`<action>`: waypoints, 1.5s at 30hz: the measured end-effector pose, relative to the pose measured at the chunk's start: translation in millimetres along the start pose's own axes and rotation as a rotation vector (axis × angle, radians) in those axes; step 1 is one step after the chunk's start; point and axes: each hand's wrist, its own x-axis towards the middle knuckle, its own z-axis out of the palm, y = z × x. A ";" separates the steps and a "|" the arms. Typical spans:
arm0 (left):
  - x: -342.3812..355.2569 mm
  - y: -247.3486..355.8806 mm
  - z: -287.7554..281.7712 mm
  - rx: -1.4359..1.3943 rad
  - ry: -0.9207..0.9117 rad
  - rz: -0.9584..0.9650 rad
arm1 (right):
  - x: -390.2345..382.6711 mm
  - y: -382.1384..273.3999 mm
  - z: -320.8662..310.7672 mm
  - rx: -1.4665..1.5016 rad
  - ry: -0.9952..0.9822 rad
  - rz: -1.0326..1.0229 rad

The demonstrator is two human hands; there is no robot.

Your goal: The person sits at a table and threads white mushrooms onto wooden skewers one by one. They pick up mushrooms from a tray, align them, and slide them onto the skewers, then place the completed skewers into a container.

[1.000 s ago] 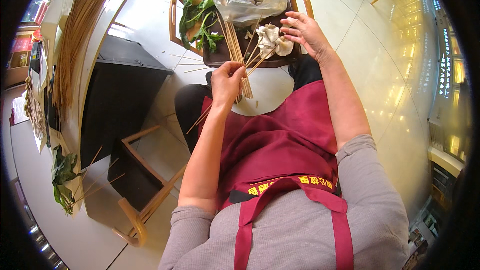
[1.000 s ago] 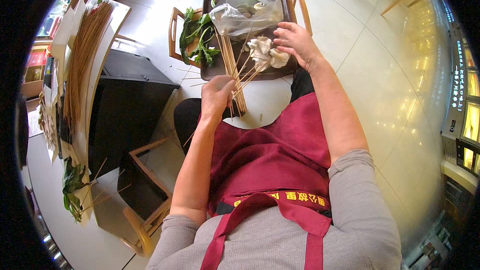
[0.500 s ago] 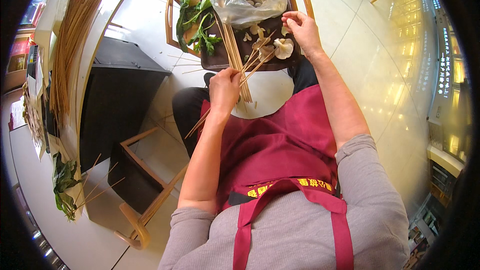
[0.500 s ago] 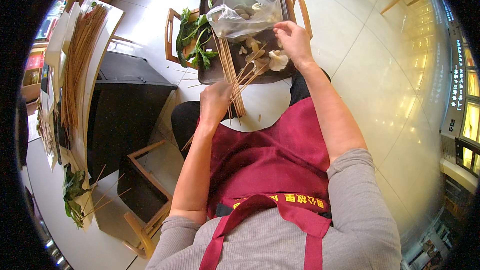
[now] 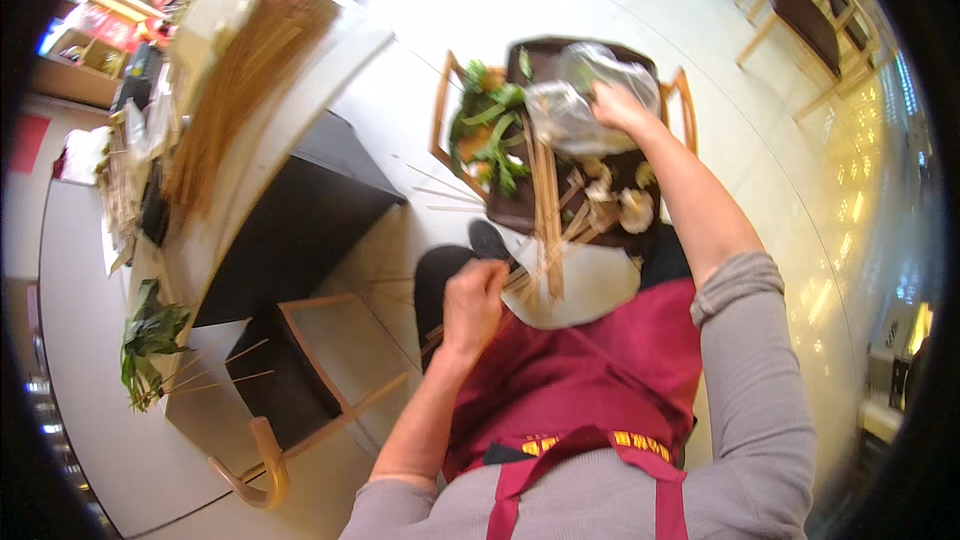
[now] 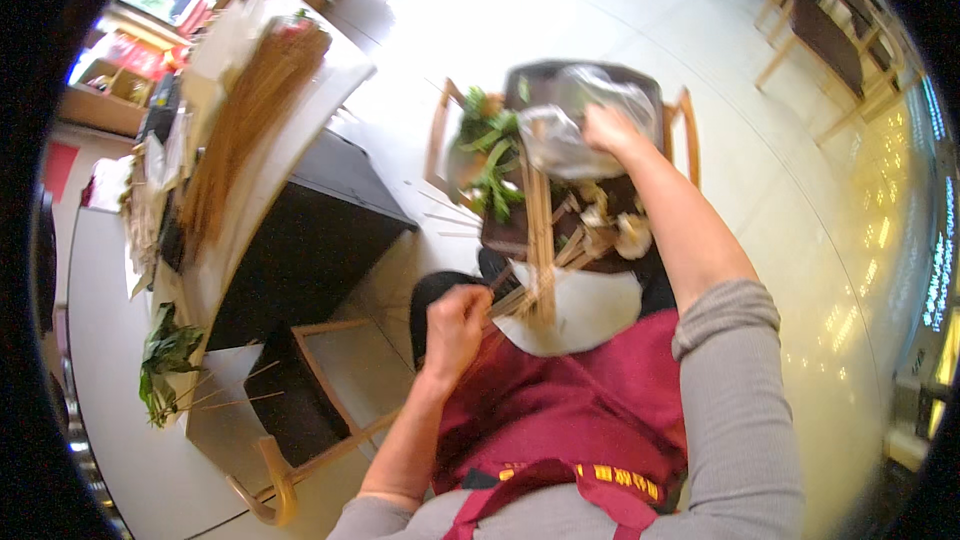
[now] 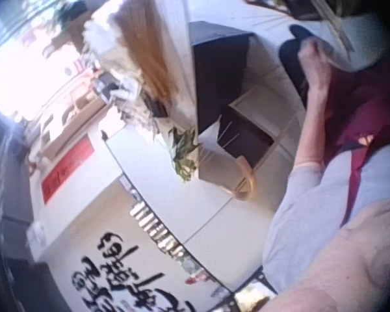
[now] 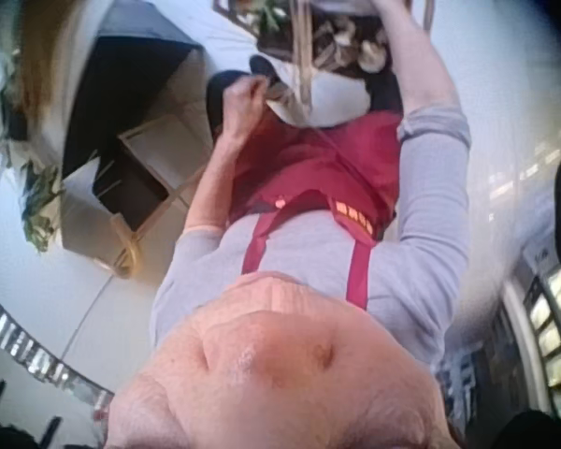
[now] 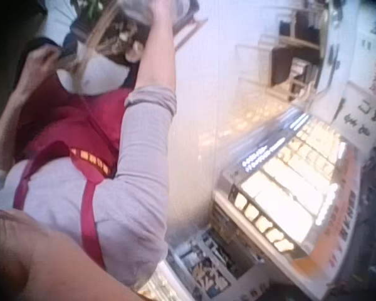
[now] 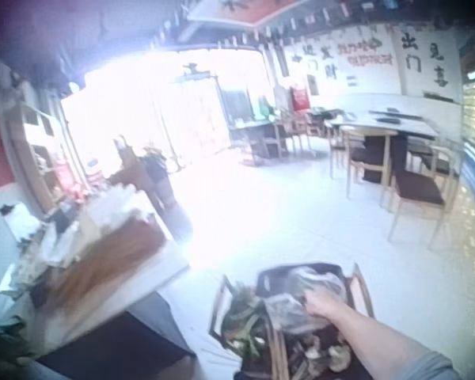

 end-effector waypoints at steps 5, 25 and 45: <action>-12.8 -14.3 -20.0 0.031 0.010 -0.054 | 22.8 12.4 6.1 -0.108 -0.183 0.099; -12.1 -17.9 -12.4 -0.084 -0.047 -0.137 | 7.2 44.4 -21.7 -0.004 0.063 0.010; -9.4 55.2 -21.3 -0.322 0.015 -0.032 | -159.1 -28.5 -54.3 1.627 -0.135 -0.128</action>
